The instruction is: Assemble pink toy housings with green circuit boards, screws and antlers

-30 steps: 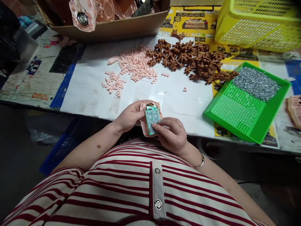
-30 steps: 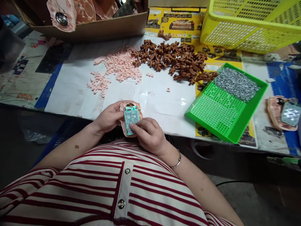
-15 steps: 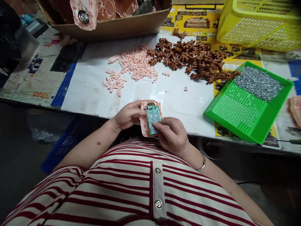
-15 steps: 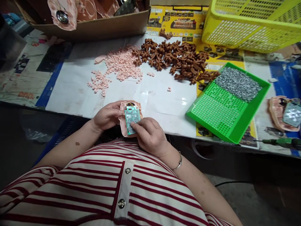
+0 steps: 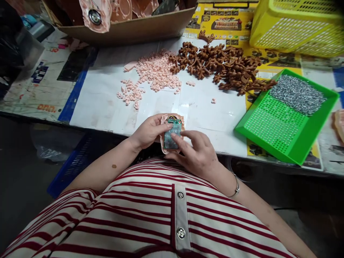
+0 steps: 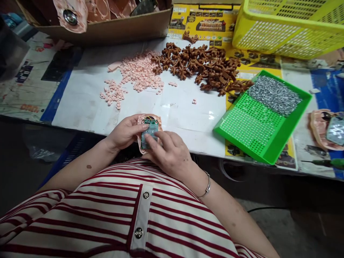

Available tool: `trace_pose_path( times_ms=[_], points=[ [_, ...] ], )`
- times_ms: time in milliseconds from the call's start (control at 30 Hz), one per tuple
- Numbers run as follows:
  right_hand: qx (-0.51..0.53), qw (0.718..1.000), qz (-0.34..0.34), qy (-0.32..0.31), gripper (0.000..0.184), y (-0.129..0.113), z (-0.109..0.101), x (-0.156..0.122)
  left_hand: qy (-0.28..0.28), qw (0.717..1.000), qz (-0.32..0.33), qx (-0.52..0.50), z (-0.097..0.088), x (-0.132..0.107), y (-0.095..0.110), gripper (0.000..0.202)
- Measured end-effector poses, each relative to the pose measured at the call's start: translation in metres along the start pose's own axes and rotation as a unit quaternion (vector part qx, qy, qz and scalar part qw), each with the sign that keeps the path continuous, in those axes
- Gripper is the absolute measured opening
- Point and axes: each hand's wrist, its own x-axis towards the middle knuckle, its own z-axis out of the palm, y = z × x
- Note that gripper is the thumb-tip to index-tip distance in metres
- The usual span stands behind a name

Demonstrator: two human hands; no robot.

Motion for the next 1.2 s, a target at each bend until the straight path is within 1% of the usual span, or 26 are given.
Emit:
trace_pose_path(
  times_ms=[33, 100, 167, 200, 267, 367, 433, 533, 600, 733, 800, 867, 933, 1000, 1133, 1200],
  points=[
    [0.001, 1.0, 0.016, -0.001, 0.063, 0.002, -0.001, 0.001, -0.003, 1.0, 0.0, 0.001, 0.0, 0.0, 0.0, 0.035],
    [0.009, 0.999, 0.039, -0.027, 0.072, 0.005, 0.0, 0.004, -0.006, 1.0, 0.01, 0.004, 0.001, 0.0, 0.0, 0.033],
    [0.022, 0.997, 0.046, -0.053, 0.073, 0.008, 0.002, 0.006, -0.003, 1.0, 0.018, -0.003, 0.002, -0.001, 0.001, 0.031],
    [0.029, 0.997, 0.047, -0.056, 0.073, 0.01, 0.003, 0.007, 0.0, 1.0, 0.015, -0.011, 0.003, -0.002, 0.002, 0.031],
    [0.039, 0.997, 0.054, -0.042, 0.073, 0.011, 0.006, 0.006, -0.001, 0.999, -0.004, -0.039, 0.006, -0.003, 0.003, 0.036],
    [0.033, 0.997, 0.064, -0.009, 0.074, 0.012, 0.006, 0.004, -0.02, 0.996, -0.027, -0.084, 0.012, -0.005, 0.002, 0.046],
    [0.012, 0.998, 0.06, 0.01, 0.072, 0.012, 0.005, 0.001, -0.022, 0.995, -0.028, -0.09, 0.018, -0.006, 0.001, 0.045],
    [-0.035, 0.997, 0.042, 0.048, 0.073, 0.011, 0.001, -0.004, -0.015, 0.997, -0.014, -0.076, 0.028, -0.005, 0.0, 0.04],
    [-0.054, 0.995, 0.037, 0.071, 0.075, 0.011, -0.002, -0.006, -0.013, 0.997, -0.006, -0.073, 0.034, -0.004, 0.0, 0.04],
    [-0.049, 0.994, 0.055, 0.074, 0.074, 0.01, -0.007, -0.01, -0.031, 0.997, -0.007, -0.075, 0.041, 0.0, 0.0, 0.045],
    [-0.045, 0.994, 0.066, 0.074, 0.073, 0.01, -0.008, -0.012, -0.046, 0.997, -0.011, -0.062, 0.043, 0.003, -0.002, 0.049],
    [-0.038, 0.993, 0.08, 0.075, 0.072, 0.011, -0.007, -0.013, -0.048, 0.998, -0.007, -0.041, 0.044, 0.007, -0.005, 0.052],
    [-0.015, 0.993, 0.097, 0.067, 0.071, 0.015, -0.006, -0.015, -0.038, 0.999, 0.001, -0.021, 0.044, 0.011, -0.008, 0.052],
    [0.032, 0.99, 0.122, 0.061, 0.066, 0.022, -0.005, -0.017, -0.025, 1.0, -0.004, -0.015, 0.045, 0.015, -0.009, 0.053],
    [0.128, 0.967, 0.208, 0.07, 0.052, 0.039, -0.005, -0.024, -0.025, 0.999, -0.036, -0.03, 0.047, 0.02, -0.007, 0.056],
    [0.165, 0.955, 0.242, 0.05, 0.052, 0.045, -0.005, -0.027, -0.035, 0.998, -0.041, -0.033, 0.047, 0.022, -0.004, 0.057]
  ],
)
